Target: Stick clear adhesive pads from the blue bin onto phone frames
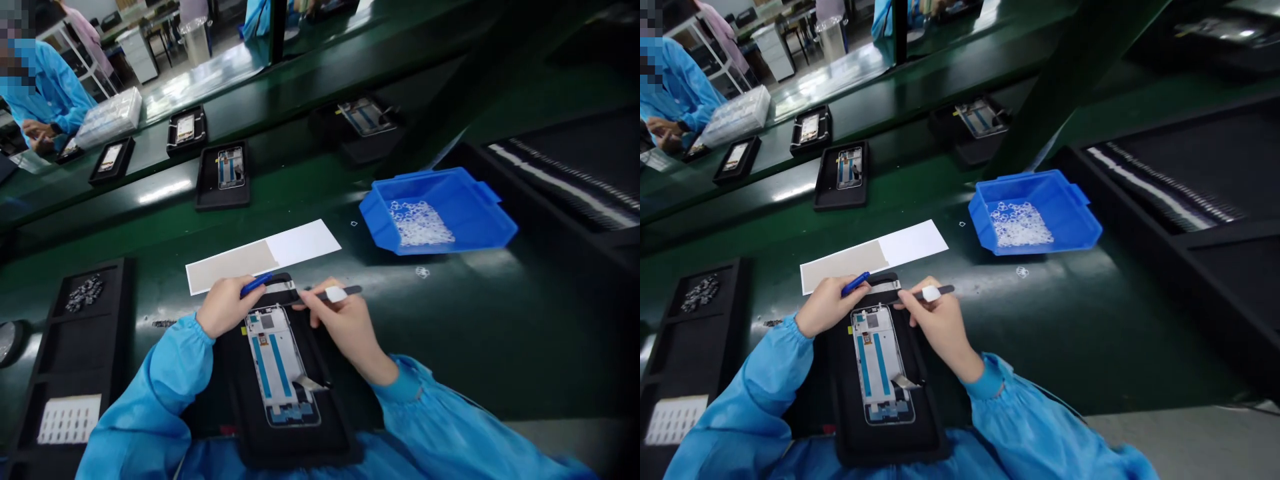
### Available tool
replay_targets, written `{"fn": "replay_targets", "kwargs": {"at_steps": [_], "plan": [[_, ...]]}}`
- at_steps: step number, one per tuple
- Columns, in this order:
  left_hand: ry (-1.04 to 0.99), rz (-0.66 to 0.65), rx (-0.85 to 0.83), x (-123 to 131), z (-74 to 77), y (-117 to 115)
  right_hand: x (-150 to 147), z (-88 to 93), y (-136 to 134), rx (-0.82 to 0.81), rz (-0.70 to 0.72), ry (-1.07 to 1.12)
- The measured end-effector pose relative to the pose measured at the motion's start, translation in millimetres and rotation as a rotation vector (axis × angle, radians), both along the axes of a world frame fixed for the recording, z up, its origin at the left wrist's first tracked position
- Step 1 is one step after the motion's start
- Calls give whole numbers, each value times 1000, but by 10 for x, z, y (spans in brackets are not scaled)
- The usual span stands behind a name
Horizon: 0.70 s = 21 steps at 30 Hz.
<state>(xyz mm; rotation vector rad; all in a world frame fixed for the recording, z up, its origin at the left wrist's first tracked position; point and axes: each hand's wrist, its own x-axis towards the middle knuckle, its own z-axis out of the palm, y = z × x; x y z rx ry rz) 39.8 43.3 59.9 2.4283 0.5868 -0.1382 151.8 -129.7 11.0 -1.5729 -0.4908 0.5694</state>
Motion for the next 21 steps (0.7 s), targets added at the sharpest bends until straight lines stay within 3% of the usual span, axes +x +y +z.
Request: {"fn": "replay_targets", "kwargs": {"at_steps": [5, 21], "plan": [[180, -63, -133, 13, -31, -8, -166, -38, 9, -57, 47, -188], [191, -112, -171, 51, -39, -7, -161, -127, 27, -118, 36, -249]]}}
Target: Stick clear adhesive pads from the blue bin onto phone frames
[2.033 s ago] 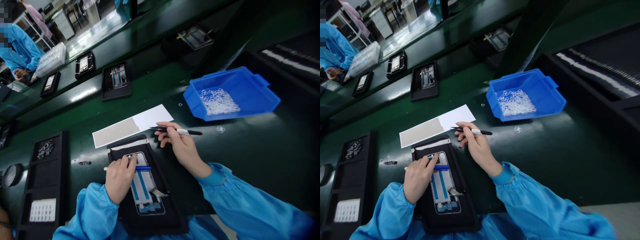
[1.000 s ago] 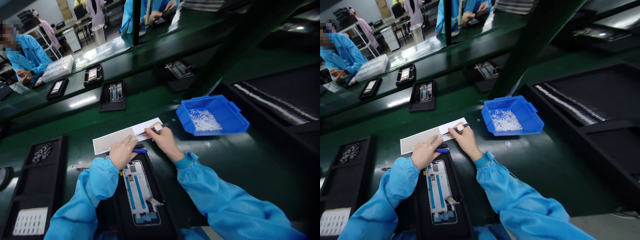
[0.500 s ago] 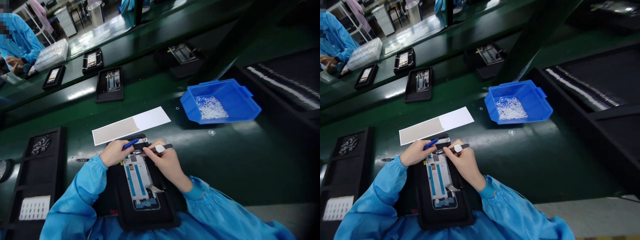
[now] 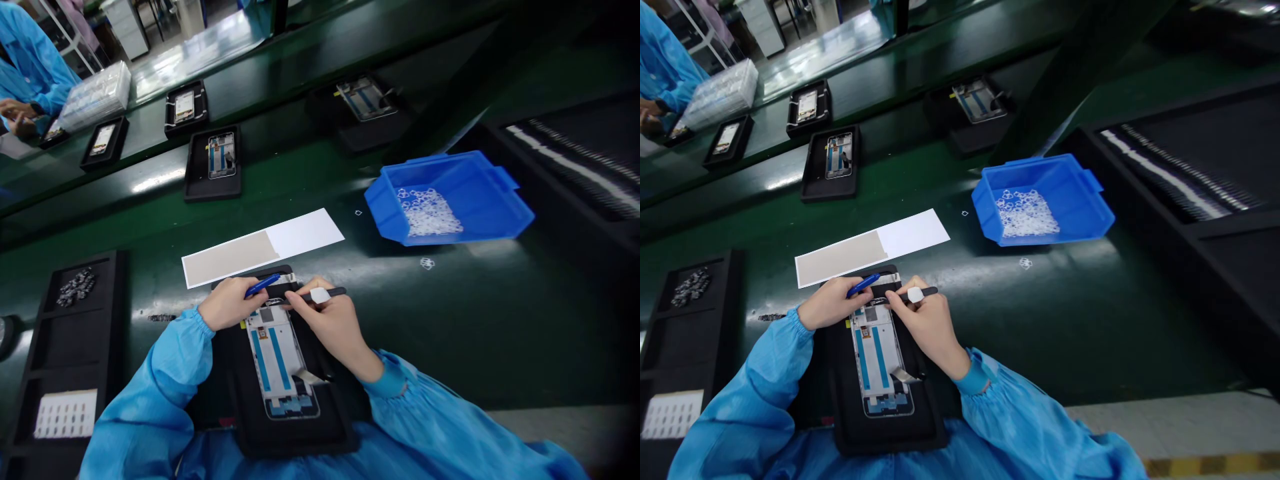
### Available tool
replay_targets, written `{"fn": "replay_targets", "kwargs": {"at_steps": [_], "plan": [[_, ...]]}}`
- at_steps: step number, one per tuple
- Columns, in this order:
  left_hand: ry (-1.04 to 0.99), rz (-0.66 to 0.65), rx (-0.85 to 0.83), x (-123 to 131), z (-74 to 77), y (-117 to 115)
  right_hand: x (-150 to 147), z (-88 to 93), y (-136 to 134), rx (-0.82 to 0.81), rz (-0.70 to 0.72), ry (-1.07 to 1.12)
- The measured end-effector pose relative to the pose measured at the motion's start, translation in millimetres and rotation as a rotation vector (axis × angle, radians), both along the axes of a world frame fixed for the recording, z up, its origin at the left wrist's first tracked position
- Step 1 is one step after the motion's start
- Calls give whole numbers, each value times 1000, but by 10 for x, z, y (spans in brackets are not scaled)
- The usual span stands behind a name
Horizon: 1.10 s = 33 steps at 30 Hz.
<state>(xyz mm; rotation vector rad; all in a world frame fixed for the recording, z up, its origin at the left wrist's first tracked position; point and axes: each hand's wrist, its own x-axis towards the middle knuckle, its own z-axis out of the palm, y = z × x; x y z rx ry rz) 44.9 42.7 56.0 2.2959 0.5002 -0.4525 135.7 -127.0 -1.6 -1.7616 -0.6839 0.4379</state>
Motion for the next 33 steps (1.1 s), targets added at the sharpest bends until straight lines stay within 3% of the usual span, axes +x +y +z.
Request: {"fn": "replay_targets", "kwargs": {"at_steps": [11, 15, 24, 33], "plan": [[10, 7, 36, -1, 2, -24, 1, 28, 4, 13, 2, -23], [43, 16, 134, -6, -13, -82, 0, 29, 10, 13, 0, -17], [110, -98, 283, 54, 16, -109, 9, 39, -54, 66, 10, 8], [117, -93, 259, 70, 21, -94, -3, 46, -20, -57, 76, -138]]}}
